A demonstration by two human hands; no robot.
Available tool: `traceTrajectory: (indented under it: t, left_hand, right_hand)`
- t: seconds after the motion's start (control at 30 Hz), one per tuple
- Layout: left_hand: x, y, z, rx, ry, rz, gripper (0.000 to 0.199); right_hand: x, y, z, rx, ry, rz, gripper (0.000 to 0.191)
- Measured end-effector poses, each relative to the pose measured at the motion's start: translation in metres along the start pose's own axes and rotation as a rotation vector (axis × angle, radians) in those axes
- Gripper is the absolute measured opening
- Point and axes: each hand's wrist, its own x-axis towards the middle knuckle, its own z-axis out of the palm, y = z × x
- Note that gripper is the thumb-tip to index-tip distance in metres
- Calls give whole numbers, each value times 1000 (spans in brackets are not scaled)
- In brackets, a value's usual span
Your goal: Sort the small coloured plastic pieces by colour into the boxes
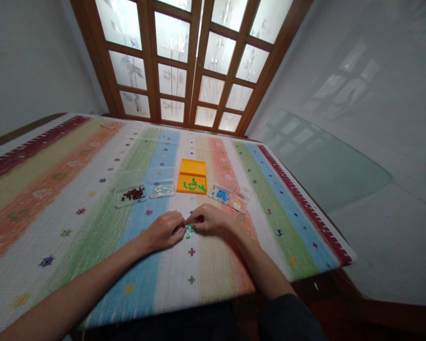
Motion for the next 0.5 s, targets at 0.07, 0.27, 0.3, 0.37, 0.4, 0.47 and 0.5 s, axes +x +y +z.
traceTrajectory:
  t: [0.07,0.27,0.3,0.37,0.4,0.47,0.5]
  left_hand:
    - [0,0,0,-1,12,-8,9]
    - [1,0,0,2,12,15,13]
    - [1,0,0,-2,12,14,14]
    - [1,0,0,-11,7,12,14]
    - [0,0,0,-14,2,15,13]
    - [0,0,1,-12,-8,38,13]
    - [0,-1,1,-7,-10,55,14]
  right_hand:
    - [1,1,2,-8,-2,-24,34]
    - [2,6,5,-15,21,-12,24]
    - [2,6,4,-18,21,7,22]
    - [2,4,3,-33,20,49,17]
    - [2,3,3,-45,20,66,15]
    - [1,0,1,-66,21,88,12]
    - [0,-1,-1,-72,27,99,10]
